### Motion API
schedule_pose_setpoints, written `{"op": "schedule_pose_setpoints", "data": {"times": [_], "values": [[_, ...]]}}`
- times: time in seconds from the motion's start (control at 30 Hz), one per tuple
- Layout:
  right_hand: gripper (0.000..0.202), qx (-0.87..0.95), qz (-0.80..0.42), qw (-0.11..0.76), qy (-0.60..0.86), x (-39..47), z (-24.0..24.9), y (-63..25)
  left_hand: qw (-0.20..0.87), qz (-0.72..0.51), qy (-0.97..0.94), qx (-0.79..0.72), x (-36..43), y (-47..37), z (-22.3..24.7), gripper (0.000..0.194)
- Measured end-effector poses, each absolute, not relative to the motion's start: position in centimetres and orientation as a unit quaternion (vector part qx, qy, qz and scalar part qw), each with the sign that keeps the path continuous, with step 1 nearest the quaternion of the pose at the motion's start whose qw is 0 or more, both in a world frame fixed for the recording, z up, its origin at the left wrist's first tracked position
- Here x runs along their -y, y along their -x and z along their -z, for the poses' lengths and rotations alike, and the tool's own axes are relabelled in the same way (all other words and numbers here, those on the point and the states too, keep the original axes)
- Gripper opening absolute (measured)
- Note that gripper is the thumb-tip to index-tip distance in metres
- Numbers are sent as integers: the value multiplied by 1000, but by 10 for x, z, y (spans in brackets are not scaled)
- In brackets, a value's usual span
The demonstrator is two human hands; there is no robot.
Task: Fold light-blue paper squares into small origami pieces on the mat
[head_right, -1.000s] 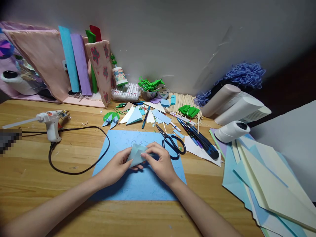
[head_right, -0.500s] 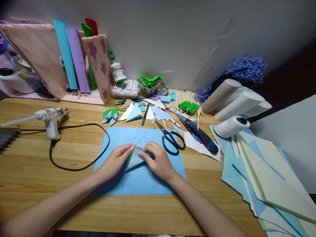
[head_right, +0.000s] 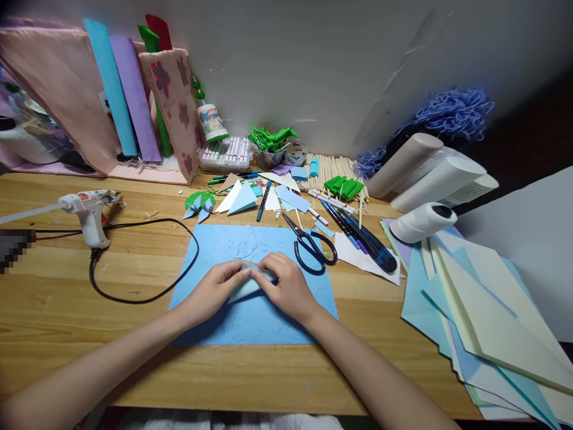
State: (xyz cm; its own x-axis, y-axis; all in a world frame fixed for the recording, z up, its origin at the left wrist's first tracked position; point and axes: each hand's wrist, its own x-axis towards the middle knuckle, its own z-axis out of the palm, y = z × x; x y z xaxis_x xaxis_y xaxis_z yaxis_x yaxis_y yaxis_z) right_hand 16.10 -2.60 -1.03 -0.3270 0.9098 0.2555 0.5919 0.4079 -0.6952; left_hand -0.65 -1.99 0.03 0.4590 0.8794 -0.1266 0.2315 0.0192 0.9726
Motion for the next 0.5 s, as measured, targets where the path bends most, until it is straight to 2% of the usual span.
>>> {"op": "schedule_pose_setpoints", "data": {"times": [0.5], "values": [[16, 819, -181, 282, 466, 28, 6, -159, 512, -267, -683, -448, 25, 6, 4, 30]]}}
